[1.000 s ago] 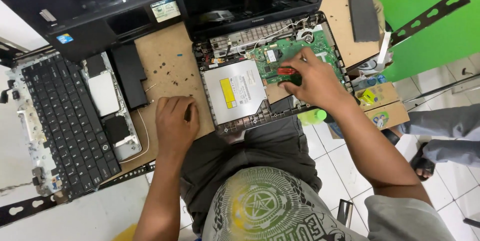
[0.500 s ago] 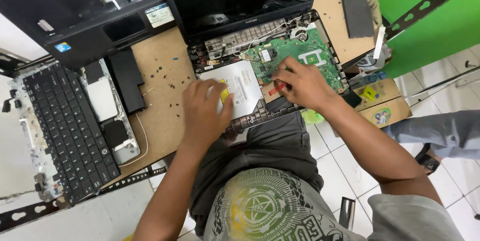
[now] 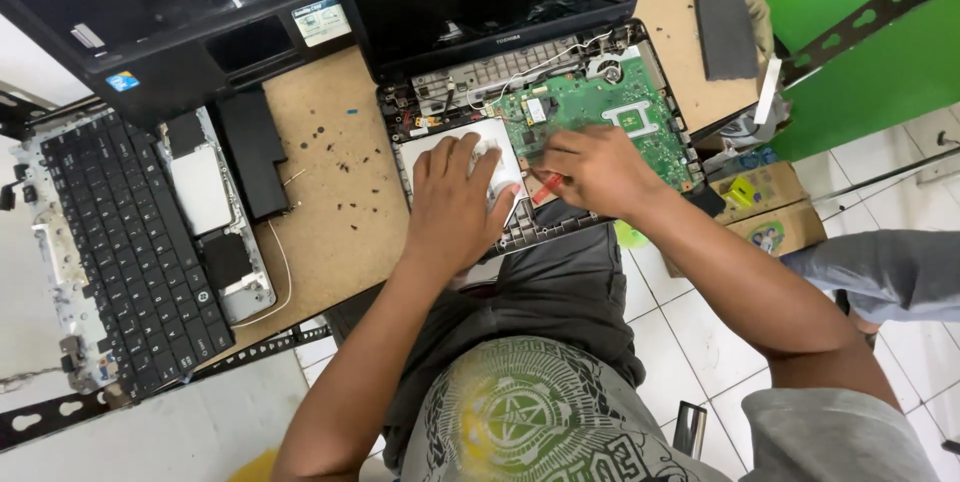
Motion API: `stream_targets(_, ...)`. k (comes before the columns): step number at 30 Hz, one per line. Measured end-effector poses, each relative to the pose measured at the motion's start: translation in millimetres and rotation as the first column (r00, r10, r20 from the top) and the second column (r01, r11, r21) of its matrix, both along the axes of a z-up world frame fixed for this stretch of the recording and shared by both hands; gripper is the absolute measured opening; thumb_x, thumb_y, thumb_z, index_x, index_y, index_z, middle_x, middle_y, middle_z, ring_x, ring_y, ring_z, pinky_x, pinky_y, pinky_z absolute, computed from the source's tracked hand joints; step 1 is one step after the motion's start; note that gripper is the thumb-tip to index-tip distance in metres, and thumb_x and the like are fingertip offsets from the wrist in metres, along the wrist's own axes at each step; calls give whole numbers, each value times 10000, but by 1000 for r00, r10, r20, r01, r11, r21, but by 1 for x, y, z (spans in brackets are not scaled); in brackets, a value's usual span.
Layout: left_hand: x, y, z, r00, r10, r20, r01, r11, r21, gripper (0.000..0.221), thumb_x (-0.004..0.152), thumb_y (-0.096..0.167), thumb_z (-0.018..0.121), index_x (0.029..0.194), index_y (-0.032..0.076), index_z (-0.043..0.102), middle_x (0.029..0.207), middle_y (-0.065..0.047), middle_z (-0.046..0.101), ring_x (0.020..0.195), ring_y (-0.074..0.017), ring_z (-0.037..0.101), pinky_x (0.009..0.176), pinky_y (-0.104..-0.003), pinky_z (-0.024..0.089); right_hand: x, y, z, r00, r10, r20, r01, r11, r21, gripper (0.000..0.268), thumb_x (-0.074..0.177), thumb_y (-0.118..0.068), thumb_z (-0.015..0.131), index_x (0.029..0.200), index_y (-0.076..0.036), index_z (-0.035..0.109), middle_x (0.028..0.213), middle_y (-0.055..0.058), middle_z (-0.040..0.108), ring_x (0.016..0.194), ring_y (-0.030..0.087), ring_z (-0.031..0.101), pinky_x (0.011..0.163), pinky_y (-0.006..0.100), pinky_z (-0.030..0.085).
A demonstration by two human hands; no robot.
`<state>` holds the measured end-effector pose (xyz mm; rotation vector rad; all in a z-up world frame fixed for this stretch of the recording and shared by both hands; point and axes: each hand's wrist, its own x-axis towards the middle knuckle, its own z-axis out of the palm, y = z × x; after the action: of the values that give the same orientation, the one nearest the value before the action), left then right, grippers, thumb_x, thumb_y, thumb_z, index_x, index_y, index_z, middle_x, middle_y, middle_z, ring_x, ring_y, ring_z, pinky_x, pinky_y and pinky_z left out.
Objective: Disassembling a laptop by removing screws from the motherboard and lifting the motherboard out of the chassis.
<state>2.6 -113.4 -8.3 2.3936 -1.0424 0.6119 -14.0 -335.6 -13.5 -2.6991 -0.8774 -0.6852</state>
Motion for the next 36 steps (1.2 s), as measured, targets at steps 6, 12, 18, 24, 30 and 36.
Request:
stream_targets(6, -2, 0, 5, 998, 0, -65, 3, 999, 36, 384, 917, 359, 542, 1126, 45, 615, 1145, -184, 518, 1121, -354, 461, 908, -509, 371, 2, -5, -10, 999, 32, 17, -32, 999, 22, 166, 826, -258, 652, 709, -193, 553, 749, -24, 511, 548, 234, 545, 531, 343, 449)
stream_targets(12, 3, -1, 5, 995, -2, -101, 7, 999, 50, 382, 903, 359, 564, 1126, 52, 606, 1139, -176, 496, 1116, -360, 454, 902, -522, 363, 2, -2, 2, 1000, 19, -2, -19, 999, 34, 164, 856, -254, 631, 727, -183, 558, 747, -24, 518, 547, 222, 548, 524, 328, 447)
stream_targets(18, 0, -1, 17, 990, -17, -141, 31, 995, 100, 503, 899, 443, 556, 1223, 57, 546, 1209, -198, 449, 1175, -368, 406, 933, -520, 328, 1, -6, -5, 999, 33, -1, -32, 996, 78, 155, 867, -263, 635, 743, -181, 591, 786, -6, 552, 530, 216, 535, 521, 331, 441)
stream_targets(24, 13, -7, 16, 984, -20, -176, 48, 987, 155, 608, 846, 490, 618, 1257, 54, 514, 1215, -215, 449, 1204, -383, 386, 950, -556, 302, 2, -5, -5, 1000, 20, -7, -19, 993, 113, 170, 890, -289, 620, 766, -176, 597, 801, -10, 553, 543, 227, 547, 525, 336, 453)
stream_targets(30, 16, -9, 3, 982, 61, -178, -42, 993, 109, 553, 870, 421, 606, 1252, 39, 485, 1196, -202, 425, 1197, -379, 360, 943, -568, 312, 4, -2, -4, 1000, -11, 18, 9, 993, 115, 132, 852, -283, 658, 798, -175, 607, 809, -2, 545, 506, 239, 538, 509, 353, 452)
stream_targets(36, 12, -10, 9, 985, 99, -140, -80, 988, 131, 522, 941, 461, 501, 1239, 32, 528, 1209, -211, 425, 1208, -376, 356, 936, -568, 302, 4, 2, -1, 997, 5, 73, -9, 999, 53, 180, 885, -242, 631, 732, -172, 566, 770, -13, 529, 481, 220, 512, 499, 327, 433)
